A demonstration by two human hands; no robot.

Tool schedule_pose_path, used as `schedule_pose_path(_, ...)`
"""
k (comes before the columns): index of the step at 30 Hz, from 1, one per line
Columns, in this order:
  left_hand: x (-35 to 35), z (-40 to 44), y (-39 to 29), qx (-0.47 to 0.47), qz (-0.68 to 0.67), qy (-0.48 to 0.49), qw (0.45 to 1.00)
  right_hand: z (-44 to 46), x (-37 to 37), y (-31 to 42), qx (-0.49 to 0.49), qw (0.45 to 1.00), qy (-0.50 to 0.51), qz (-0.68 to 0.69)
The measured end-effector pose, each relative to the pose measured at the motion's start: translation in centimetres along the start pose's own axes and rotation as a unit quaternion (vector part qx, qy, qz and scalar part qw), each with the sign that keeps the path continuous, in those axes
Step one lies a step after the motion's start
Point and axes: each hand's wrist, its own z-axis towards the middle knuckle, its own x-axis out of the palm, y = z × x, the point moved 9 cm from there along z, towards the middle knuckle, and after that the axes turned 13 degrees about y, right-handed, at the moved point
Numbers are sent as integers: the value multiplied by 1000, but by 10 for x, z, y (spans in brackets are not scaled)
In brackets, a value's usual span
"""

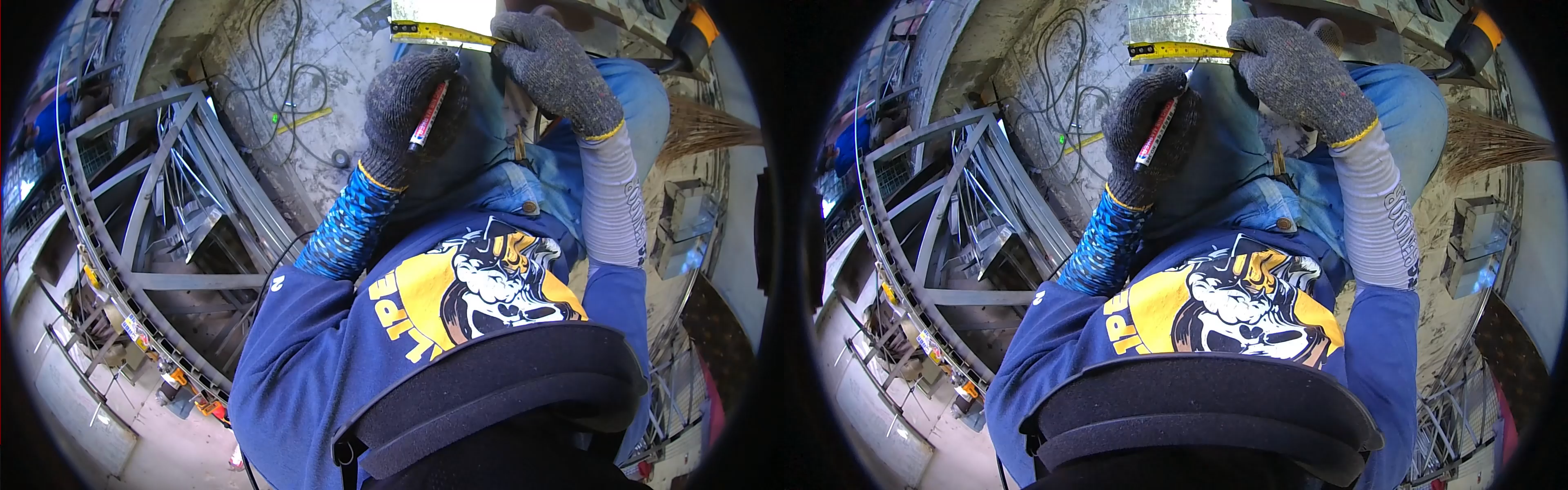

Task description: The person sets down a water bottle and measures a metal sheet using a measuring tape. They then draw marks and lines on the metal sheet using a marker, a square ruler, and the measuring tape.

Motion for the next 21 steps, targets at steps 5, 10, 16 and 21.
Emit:
schedule_pose_path(5,0,1,0,-8,-7,1,1000,1,-9,-18,129,972,11,196)
schedule_pose_path(10,-1,-1,-1,-1,3,-9,1000,0,-6,-23,162,957,27,240)
schedule_pose_path(16,-1,0,-2,2,12,-12,1000,1,-9,-19,139,965,30,219)
schedule_pose_path(21,-3,-1,-6,5,7,-10,1000,-2,-10,-23,139,958,-18,250)
